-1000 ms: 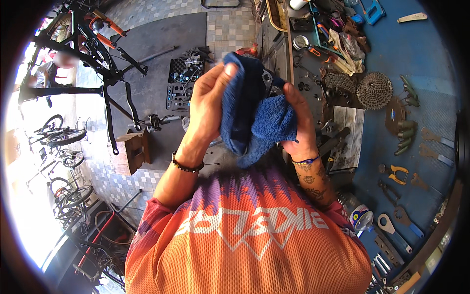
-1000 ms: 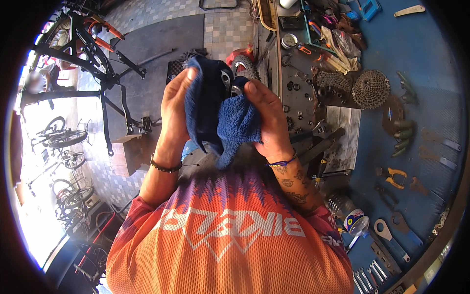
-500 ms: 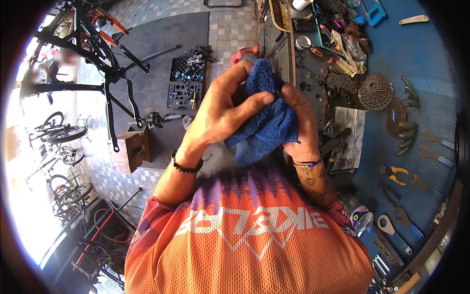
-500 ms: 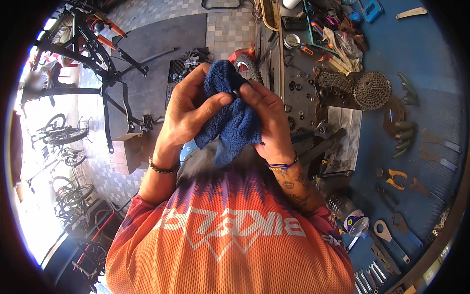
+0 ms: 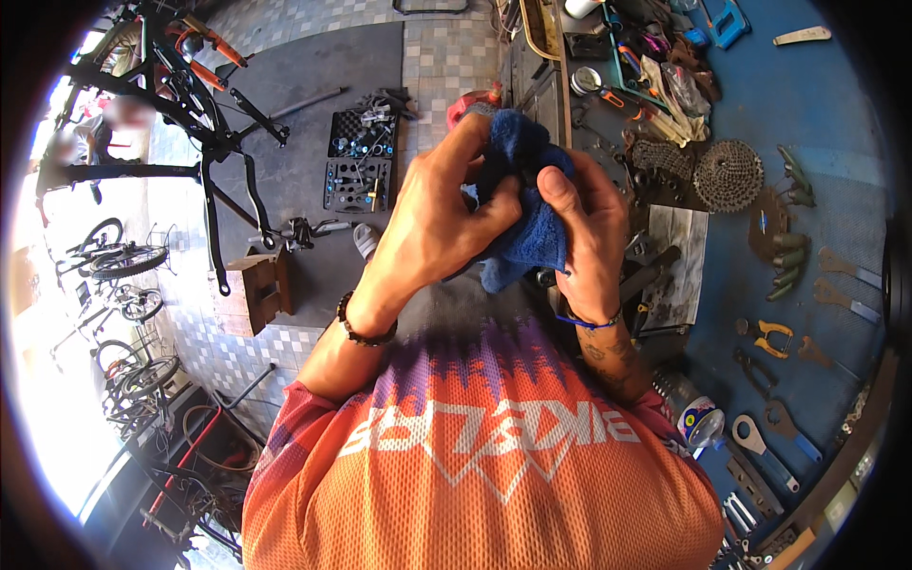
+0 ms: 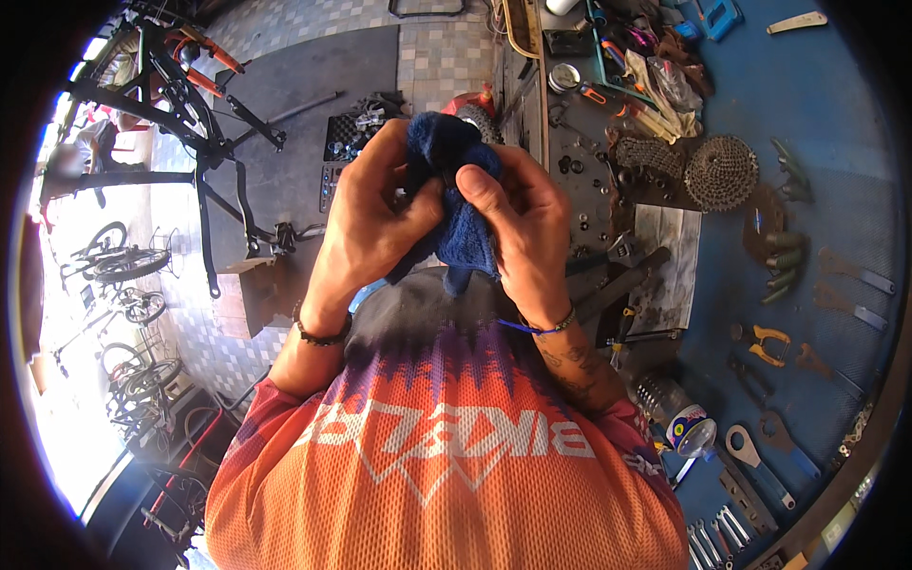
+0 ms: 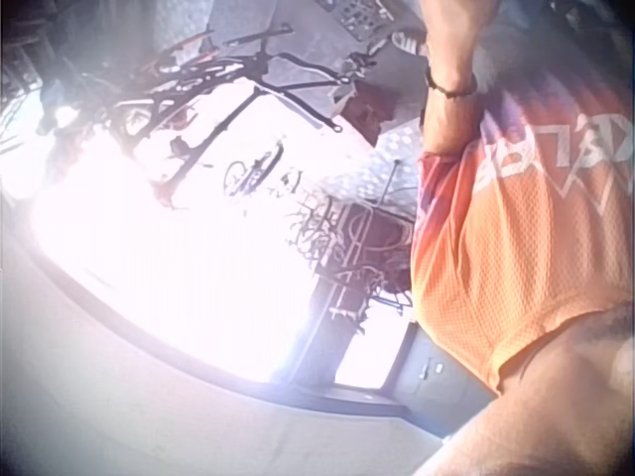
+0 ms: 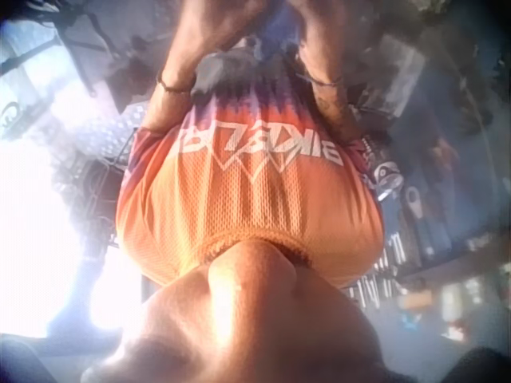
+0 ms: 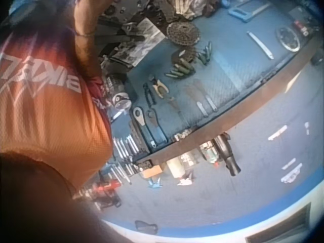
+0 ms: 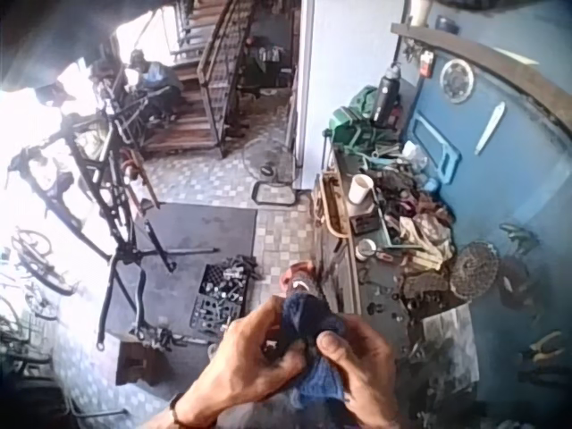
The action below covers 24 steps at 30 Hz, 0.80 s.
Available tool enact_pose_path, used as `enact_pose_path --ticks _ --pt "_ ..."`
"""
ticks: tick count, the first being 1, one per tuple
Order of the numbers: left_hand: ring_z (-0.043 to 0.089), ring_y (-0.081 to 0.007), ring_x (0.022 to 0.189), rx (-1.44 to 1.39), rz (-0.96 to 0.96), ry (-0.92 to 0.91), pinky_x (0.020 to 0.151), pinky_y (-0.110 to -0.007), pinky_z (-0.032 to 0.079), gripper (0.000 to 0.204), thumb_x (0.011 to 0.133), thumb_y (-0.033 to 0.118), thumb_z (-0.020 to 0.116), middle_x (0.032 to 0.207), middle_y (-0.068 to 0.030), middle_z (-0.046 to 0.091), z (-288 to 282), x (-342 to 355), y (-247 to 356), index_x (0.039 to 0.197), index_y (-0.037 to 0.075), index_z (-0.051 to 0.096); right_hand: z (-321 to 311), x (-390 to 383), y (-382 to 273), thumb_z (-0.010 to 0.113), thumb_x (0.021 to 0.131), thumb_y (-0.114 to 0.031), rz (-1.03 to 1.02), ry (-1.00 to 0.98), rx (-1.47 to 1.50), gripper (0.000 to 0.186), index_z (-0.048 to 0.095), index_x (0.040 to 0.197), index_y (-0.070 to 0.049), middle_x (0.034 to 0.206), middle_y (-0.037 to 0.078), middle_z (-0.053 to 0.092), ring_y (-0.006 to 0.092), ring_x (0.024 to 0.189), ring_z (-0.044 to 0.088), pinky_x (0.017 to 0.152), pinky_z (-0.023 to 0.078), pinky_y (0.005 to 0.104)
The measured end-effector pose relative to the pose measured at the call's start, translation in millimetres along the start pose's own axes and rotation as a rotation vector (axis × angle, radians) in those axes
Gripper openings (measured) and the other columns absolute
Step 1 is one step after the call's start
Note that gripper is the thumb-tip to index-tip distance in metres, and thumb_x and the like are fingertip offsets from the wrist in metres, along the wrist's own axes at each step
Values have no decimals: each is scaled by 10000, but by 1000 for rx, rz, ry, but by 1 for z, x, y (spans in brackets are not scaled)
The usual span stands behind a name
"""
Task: The person works on a bicycle frame mounted on a repair stand. They use a small brush to apply lubricant to the headset area, then use a blue cloth to wipe the component. The person handles tools and parts on a workbench while performing the maintenance.
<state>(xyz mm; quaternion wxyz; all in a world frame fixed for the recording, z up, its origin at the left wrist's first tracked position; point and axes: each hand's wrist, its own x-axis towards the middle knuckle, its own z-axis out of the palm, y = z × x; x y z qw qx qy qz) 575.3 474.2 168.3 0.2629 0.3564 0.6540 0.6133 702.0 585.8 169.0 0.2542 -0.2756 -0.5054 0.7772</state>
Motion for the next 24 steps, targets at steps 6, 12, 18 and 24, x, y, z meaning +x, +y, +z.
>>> enact_pose_path --ticks 6,12,18,24 --pt "702 -164 1006 -719 -368 80 925 -300 565 319 997 97 638 1129 -107 726 -21 -2 -5 1285 -36 606 -6 6 -8 736 1000 -244 34 52 185 238 704 1096 -28 886 -7 706 47 741 658 660 511 201" --pt "683 -257 741 305 392 38 625 -323 549 235 824 -6 769 893 -115 639 -10 -12 -6 1043 14 687 1 7 -17 708 1015 -248 68 -14 162 237 683 1052 -15 820 20 694 97 628 675 529 565 267" --pt "675 -206 644 615 671 25 504 -340 538 316 754 17 787 929 -49 641 -22 -3 -18 1052 88 711 2 10 -19 709 1013 -240 72 -36 66 243 680 1036 -1 824 32 688 110 632 681 533 583 282" --pt "673 -195 638 605 634 -21 504 -330 546 360 716 42 785 927 -37 641 -22 1 -20 1061 125 725 -7 19 -11 737 1000 -247 40 -41 -41 249 712 1064 -7 848 -12 692 40 718 640 634 518 205"
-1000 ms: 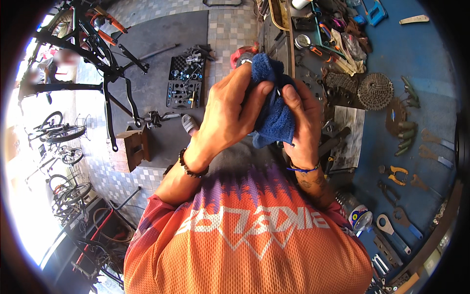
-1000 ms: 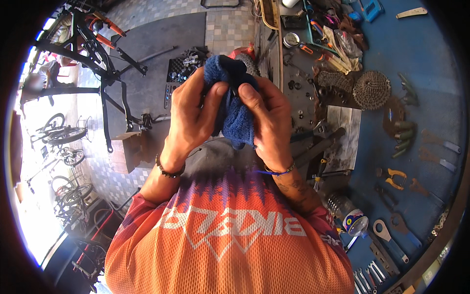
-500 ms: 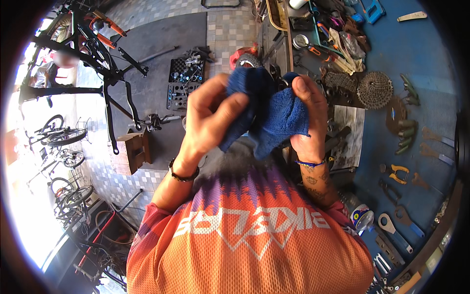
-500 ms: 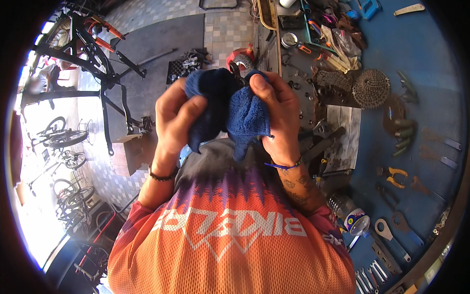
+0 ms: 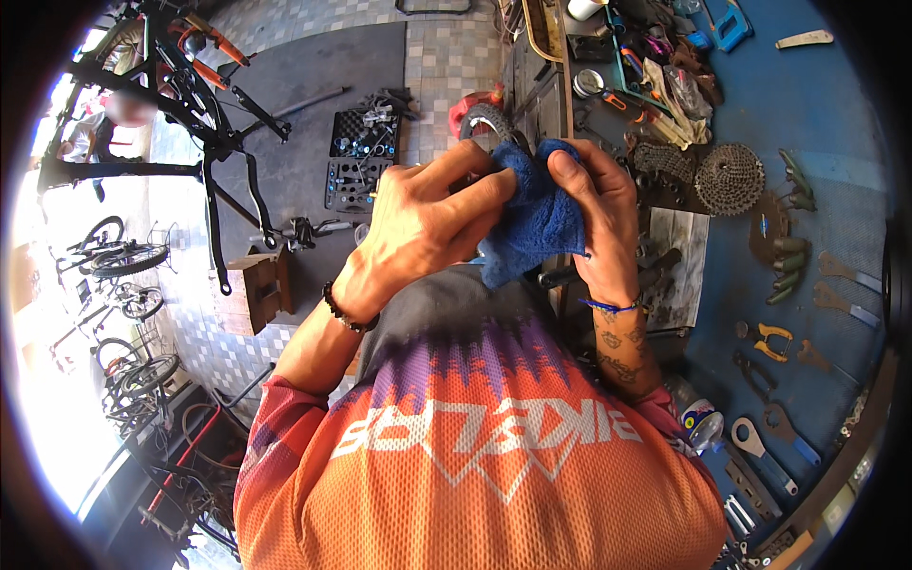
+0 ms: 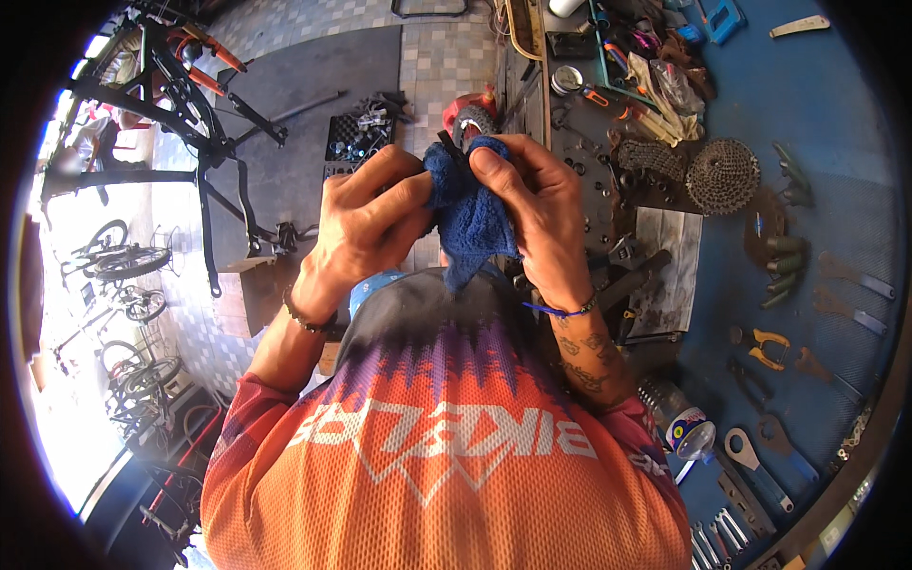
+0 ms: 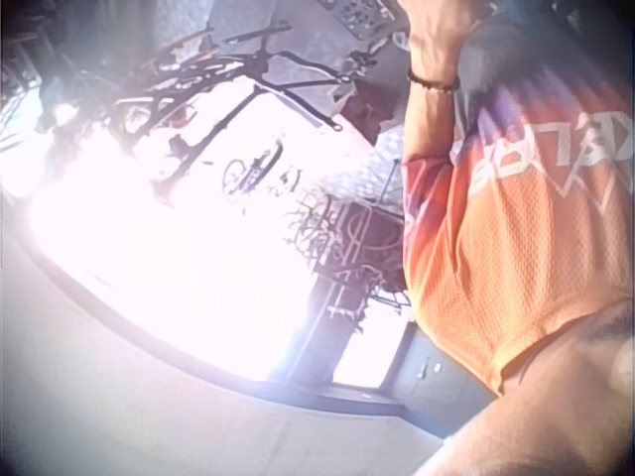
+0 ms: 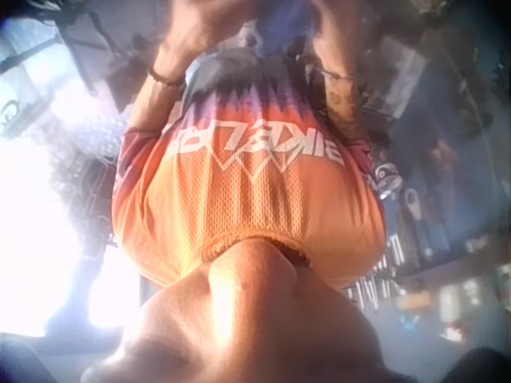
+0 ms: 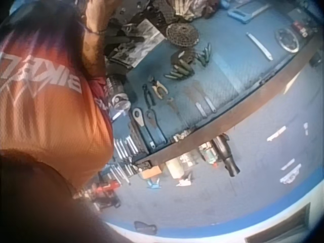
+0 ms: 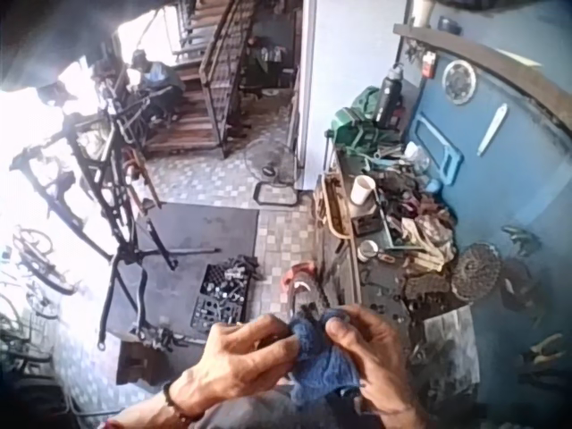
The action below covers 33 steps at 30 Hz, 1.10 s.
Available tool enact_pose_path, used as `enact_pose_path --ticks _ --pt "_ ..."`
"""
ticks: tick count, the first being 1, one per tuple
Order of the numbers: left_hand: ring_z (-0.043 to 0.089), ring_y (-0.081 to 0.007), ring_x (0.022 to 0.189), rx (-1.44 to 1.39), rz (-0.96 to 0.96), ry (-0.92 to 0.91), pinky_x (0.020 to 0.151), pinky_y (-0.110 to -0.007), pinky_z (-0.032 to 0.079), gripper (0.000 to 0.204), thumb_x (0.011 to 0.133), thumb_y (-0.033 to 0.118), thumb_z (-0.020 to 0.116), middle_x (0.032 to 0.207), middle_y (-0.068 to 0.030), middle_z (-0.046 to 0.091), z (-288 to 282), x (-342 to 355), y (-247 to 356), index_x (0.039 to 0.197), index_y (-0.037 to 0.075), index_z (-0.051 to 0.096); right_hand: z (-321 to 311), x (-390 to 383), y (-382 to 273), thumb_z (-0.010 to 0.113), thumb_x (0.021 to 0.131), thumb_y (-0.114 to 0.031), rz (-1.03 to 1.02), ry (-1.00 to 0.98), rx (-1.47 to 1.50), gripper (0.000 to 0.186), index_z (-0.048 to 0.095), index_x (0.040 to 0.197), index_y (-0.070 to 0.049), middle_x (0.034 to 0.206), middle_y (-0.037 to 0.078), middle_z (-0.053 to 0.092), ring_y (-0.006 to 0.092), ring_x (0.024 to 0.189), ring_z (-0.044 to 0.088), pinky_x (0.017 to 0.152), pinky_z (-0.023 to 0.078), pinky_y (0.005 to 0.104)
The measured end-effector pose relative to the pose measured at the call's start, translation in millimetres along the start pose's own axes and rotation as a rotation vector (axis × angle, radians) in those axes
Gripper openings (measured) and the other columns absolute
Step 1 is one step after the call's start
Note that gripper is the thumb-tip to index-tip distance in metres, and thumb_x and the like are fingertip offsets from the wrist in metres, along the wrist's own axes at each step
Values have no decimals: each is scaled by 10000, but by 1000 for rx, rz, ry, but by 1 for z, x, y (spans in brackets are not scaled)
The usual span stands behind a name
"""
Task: The person works on a bicycle frame mounted on a repair stand. They use a small brush to apply lubricant to the headset area, then use a blue cloth to wipe the component. The person handles tools and parts on a workbench while performing the maintenance.
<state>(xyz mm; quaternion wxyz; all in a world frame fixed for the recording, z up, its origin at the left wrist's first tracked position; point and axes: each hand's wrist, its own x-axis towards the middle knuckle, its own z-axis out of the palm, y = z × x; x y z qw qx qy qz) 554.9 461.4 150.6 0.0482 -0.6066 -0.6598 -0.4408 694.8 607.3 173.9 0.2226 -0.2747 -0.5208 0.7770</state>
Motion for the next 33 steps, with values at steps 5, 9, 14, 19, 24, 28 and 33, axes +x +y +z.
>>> enact_pose_path --ticks 5,9,14,19,24,28,33 --pt "672 -210 622 147 95 11 511 -327 557 363 702 81 797 944 -39 643 -9 11 -9 1052 142 723 -4 0 -6 735 1001 -235 47 -44 -16 235 722 1044 -4 863 -10 702 30 721 637 635 515 204" --pt "671 -228 644 18 55 -98 515 -348 547 338 730 55 782 900 -56 626 -11 13 -8 1055 116 711 -4 3 -6 740 998 -236 67 -52 -10 233 726 1047 -9 866 -10 704 28 725 637 634 514 202" --pt "668 -254 731 -382 -228 -162 638 -315 541 267 805 5 745 844 -111 597 -3 4 -6 1062 47 687 -2 4 5 765 978 -216 -47 -35 -137 225 723 1065 -12 844 -25 690 23 745 618 654 505 206" --pt "677 -103 857 -1278 -923 -141 807 -267 544 142 1022 72 614 994 -14 729 4 -13 -1 1113 1 696 -4 -3 9 789 946 -157 -350 -32 -562 249 696 1097 17 824 -7 677 48 759 600 674 496 241" --pt "717 -220 1038 -1897 -1183 51 949 -356 577 333 1024 174 597 1164 -124 733 -8 -18 11 1293 -18 636 -16 7 21 790 941 -123 -653 -81 -659 267 674 1143 8 925 15 691 55 812 616 709 500 245" --pt "656 -295 1200 -2022 -1110 296 1056 -414 523 452 1049 289 572 1334 -188 657 -18 -30 -2 1366 -32 570 -14 -3 27 724 1005 -173 -177 -30 -108 259 653 1198 -15 991 -18 687 48 838 628 741 502 206" --pt "627 -125 1154 -1288 -896 163 1020 -293 503 368 1019 141 672 1244 -59 673 -8 -11 12 1356 13 594 -11 -8 32 676 1039 -286 28 -79 150 341 649 1230 -5 1035 -1 701 46 875 648 765 522 215"
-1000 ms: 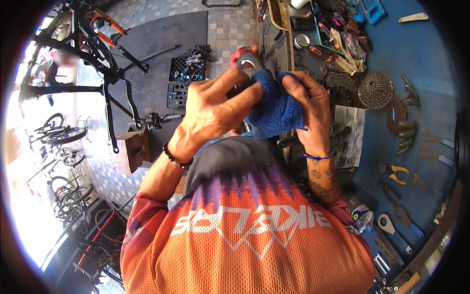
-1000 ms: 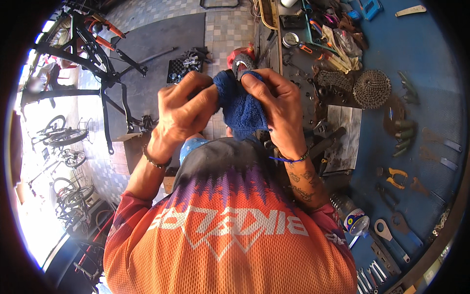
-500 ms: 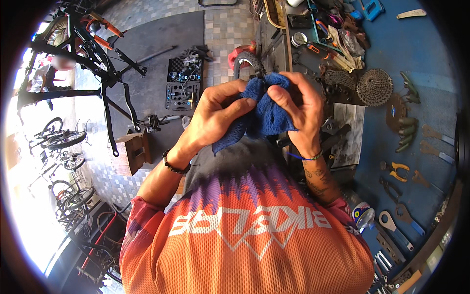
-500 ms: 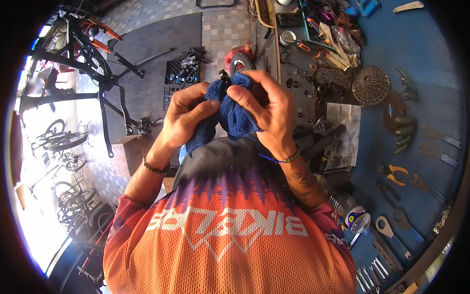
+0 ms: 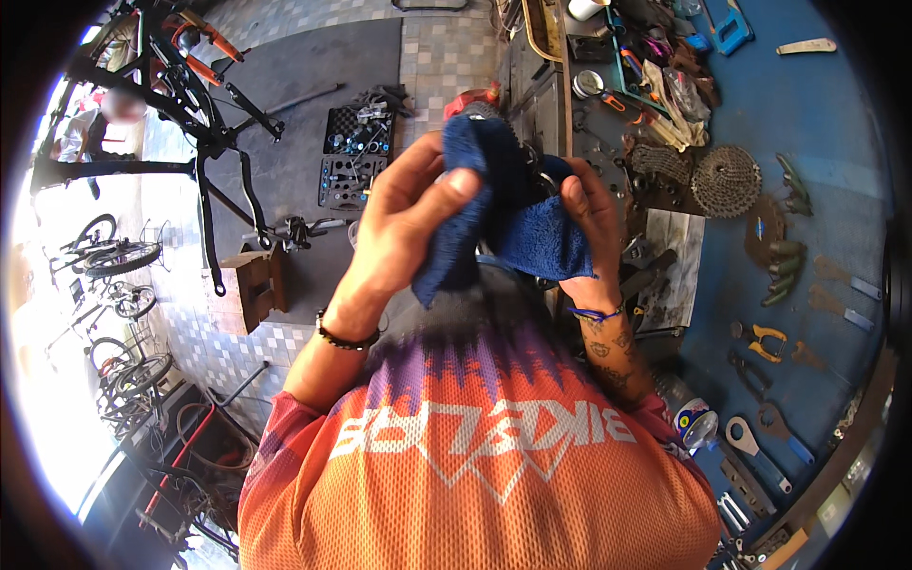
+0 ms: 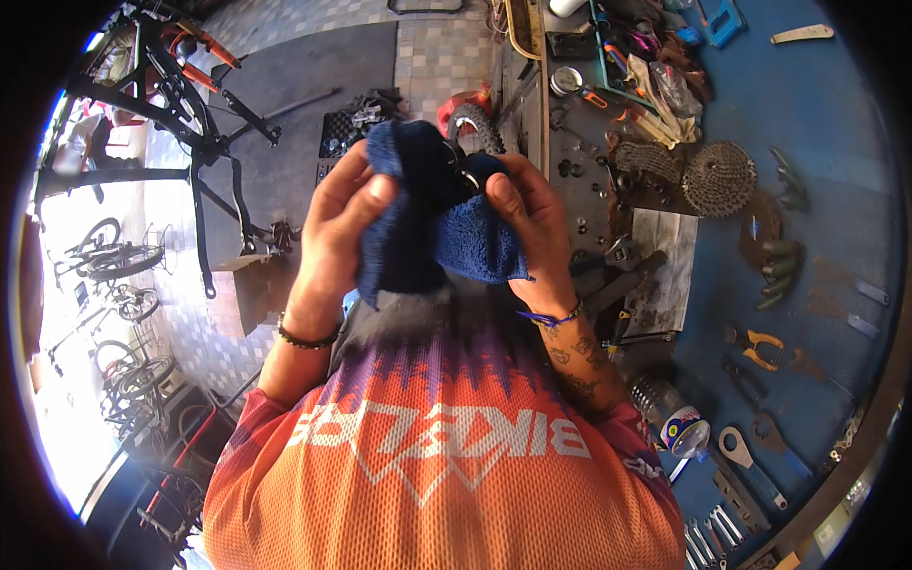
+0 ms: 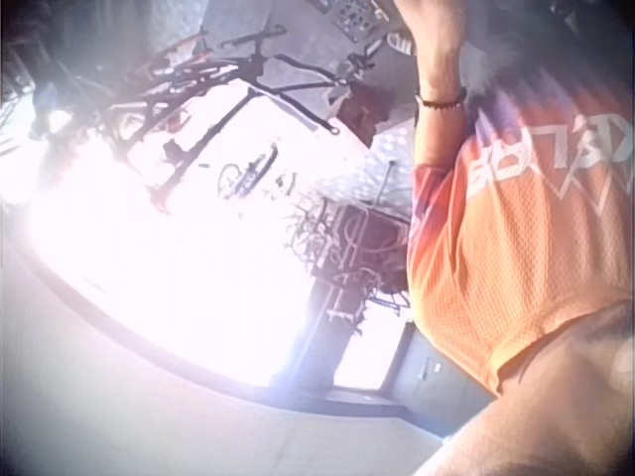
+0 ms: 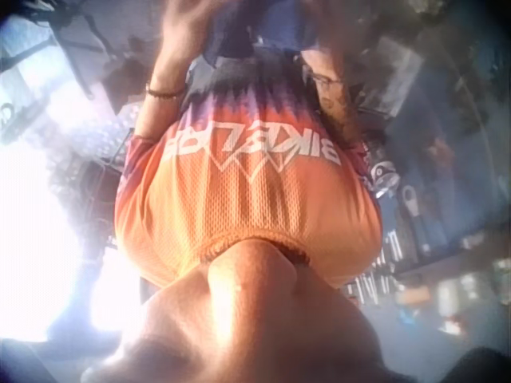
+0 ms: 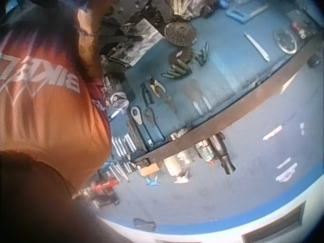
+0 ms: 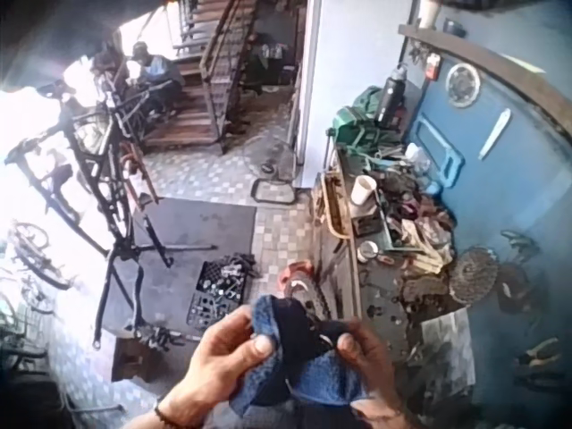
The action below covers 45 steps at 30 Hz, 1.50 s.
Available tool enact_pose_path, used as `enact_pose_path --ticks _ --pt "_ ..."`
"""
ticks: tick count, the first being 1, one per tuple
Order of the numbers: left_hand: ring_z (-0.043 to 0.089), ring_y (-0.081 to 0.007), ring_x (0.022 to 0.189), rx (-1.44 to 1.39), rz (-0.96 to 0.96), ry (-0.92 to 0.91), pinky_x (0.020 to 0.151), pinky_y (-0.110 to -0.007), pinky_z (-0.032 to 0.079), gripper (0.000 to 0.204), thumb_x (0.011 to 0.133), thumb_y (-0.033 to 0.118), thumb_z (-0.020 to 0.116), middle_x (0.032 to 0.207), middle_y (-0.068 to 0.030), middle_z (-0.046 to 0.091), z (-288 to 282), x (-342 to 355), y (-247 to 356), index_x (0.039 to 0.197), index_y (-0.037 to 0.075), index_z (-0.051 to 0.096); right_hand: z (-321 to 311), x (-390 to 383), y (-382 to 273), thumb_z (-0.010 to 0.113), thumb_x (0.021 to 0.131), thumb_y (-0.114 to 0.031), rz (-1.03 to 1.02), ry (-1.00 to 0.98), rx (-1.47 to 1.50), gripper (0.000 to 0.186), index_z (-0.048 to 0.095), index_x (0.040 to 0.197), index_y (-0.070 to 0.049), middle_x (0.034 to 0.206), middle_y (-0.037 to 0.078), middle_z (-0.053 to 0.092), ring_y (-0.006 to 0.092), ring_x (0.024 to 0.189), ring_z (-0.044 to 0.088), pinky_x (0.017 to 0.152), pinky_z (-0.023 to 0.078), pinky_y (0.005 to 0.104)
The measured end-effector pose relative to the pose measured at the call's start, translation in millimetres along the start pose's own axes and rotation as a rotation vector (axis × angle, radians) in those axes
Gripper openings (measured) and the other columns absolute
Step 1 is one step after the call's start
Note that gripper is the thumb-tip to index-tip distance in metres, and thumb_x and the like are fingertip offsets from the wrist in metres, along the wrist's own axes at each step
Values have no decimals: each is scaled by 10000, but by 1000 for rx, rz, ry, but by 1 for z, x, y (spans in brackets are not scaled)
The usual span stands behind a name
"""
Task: The person works on a bicycle frame mounted on a repair stand. They use a small brush to apply lubricant to the headset area, then use a blue cloth to wipe the component. The person handles tools and parts on a workbench while performing the maintenance.
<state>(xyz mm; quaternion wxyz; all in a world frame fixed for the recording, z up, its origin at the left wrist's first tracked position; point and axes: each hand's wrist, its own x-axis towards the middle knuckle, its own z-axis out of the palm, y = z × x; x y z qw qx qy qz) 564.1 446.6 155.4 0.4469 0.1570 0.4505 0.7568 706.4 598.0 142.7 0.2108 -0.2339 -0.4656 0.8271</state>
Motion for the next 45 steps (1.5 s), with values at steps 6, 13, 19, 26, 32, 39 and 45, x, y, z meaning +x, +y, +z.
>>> enact_pose_path --ticks 6,13,19,26,32,39,45 --pt "640 -60 797 470 212 18 684 -234 525 267 1014 265 717 900 19 683 16 21 -6 1084 9 688 9 -9 4 676 1034 -333 127 -72 99 445 621 1311 10 1076 24 715 71 913 682 807 546 230" --pt "604 -41 737 153 14 22 662 -225 502 352 1008 347 717 821 29 686 15 27 -4 1029 -5 719 15 -10 4 677 1034 -300 167 -24 279 433 619 1337 5 1070 19 718 83 894 692 800 552 241" --pt "588 -34 777 210 -98 18 678 -225 492 367 1023 355 697 863 19 673 7 26 -11 1070 -9 707 8 -13 8 732 1003 -253 36 -11 -30 312 652 1203 -28 956 -6 704 42 846 642 761 519 213" --pt "636 -107 991 410 -48 2 903 -269 502 368 1020 261 683 1094 -49 720 -1 7 -14 1236 -37 669 2 -9 28 719 1009 -227 -101 61 -280 197 699 942 -42 793 -44 612 48 757 527 679 449 261" --pt "717 -141 855 7 -221 219 787 -281 582 322 1044 300 649 1005 -74 763 -40 0 -61 1154 4 712 -28 -11 46 728 997 -181 -94 22 -569 200 693 1017 15 747 18 647 54 694 547 628 467 271" --pt "712 -118 753 150 -351 247 661 -257 584 276 1050 278 645 934 -54 767 -32 -3 -70 1084 18 734 -35 -27 53 788 864 -99 -425 -171 -702 488 644 1330 -92 1277 94 624 275 1170 633 1010 513 390" --pt "695 -99 738 330 -398 183 663 -241 567 337 1045 327 655 919 -52 759 -25 -1 -76 1091 3 734 -48 -33 71 828 873 -146 -481 84 -684 265 751 1122 -100 1030 55 734 205 890 717 816 569 313"
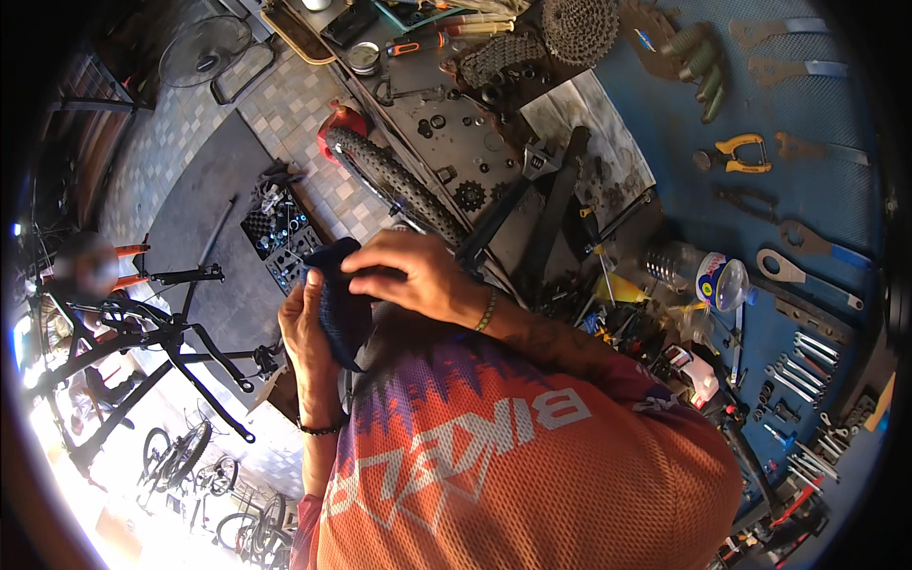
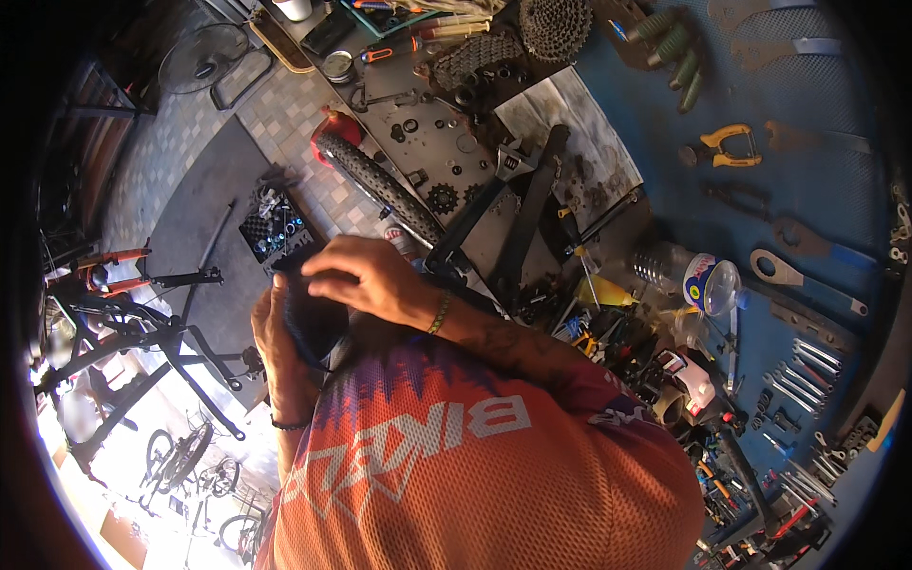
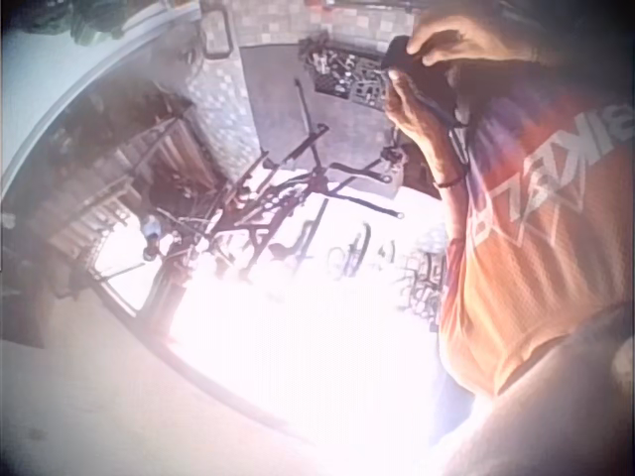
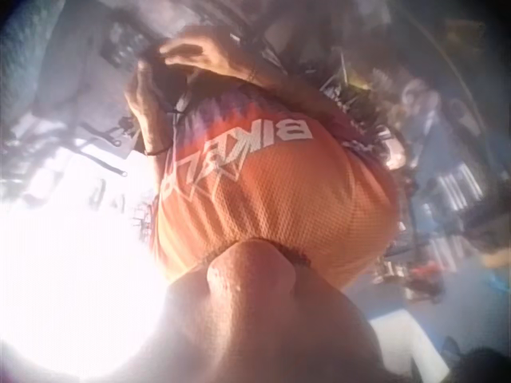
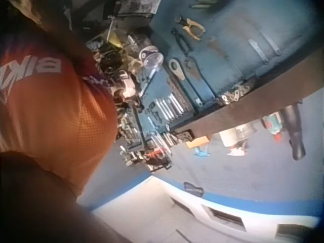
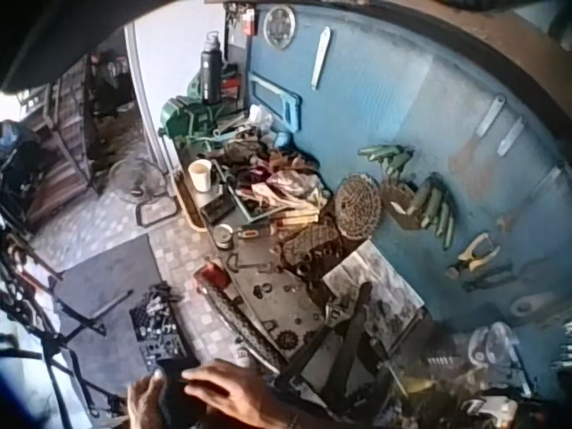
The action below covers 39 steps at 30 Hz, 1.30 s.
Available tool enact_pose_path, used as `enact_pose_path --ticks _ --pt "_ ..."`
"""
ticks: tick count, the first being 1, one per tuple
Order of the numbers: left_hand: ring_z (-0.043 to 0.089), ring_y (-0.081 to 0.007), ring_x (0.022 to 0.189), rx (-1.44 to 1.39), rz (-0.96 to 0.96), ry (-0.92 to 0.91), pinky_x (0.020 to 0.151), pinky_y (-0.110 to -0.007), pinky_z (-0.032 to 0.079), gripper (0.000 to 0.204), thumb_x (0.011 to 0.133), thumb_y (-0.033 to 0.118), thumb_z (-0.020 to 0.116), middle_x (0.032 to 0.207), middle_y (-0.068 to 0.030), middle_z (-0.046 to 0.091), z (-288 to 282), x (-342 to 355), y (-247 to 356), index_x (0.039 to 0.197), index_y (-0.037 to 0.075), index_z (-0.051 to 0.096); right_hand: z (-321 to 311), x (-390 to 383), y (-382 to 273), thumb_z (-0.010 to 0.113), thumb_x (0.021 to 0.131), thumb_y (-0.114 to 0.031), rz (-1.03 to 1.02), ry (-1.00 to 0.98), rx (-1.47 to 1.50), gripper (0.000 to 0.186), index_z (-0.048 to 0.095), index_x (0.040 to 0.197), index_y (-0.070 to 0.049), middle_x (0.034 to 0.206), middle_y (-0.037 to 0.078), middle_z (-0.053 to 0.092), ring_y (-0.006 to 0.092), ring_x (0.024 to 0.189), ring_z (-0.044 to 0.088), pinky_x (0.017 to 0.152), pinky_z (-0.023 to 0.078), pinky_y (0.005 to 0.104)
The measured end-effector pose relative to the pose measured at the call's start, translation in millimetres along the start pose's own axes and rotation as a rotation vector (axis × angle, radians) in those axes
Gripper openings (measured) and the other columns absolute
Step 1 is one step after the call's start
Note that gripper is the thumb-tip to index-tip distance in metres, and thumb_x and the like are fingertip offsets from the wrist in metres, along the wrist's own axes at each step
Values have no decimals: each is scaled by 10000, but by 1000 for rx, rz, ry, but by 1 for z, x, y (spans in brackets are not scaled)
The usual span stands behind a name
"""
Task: The person works on a bicycle frame mounted on a repair stand. They use a small brush to apply lubricant to the headset area, then use a blue cloth to wipe the component. The person handles tools and parts on a workbench while performing the maintenance.
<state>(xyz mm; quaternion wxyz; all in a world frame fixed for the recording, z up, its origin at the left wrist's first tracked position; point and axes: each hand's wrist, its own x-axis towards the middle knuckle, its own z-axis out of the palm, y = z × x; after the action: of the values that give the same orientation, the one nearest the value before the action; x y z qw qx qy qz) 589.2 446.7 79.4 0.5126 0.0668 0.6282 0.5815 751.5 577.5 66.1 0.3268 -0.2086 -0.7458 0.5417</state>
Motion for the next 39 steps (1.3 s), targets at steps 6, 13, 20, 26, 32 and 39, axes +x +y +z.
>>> enact_pose_path --ticks 6,13,20,26,32,39 --pt "711 -121 804 -200 -94 1 709 -260 582 388 1060 356 620 1004 -68 758 -16 -2 4 1174 -7 694 -111 9 69 766 905 -148 436 506 -269 307 681 1187 -65 1116 126 728 260 1004 699 887 546 372" --pt "715 -232 1003 -636 -288 73 912 -366 577 381 1077 295 573 1175 -99 733 -54 -2 -10 1297 -11 626 -208 -6 162 844 797 -131 357 529 -1225 390 682 1152 -109 1111 111 657 366 1061 627 934 508 473" --pt "699 -233 1069 -691 -213 -6 931 -367 567 384 1053 268 609 1238 -111 708 -66 -10 -23 1345 19 601 -156 77 182 824 831 -142 37 231 -949 395 688 1199 -97 1049 99 642 324 994 641 864 524 436" --pt "685 -234 1126 -618 -77 -136 948 -368 559 411 1032 245 641 1292 -121 686 -61 -11 -33 1385 45 579 -155 90 179 804 833 -82 37 254 -839 222 722 1038 -61 971 115 653 328 917 650 819 526 439" --pt "665 -246 1163 -375 77 -144 978 -350 540 419 1021 153 646 1363 -147 637 -29 8 -34 1403 15 545 -63 78 34 820 836 -53 -178 184 -486 253 761 1080 -79 1089 76 743 275 1026 718 878 574 372" --pt "636 -76 823 -58 415 -11 740 -238 541 193 1019 83 623 942 -16 734 34 21 28 1134 -47 707 -5 56 -27 805 808 63 -132 22 -82 332 738 1125 -12 1201 124 745 247 1072 734 896 594 345"
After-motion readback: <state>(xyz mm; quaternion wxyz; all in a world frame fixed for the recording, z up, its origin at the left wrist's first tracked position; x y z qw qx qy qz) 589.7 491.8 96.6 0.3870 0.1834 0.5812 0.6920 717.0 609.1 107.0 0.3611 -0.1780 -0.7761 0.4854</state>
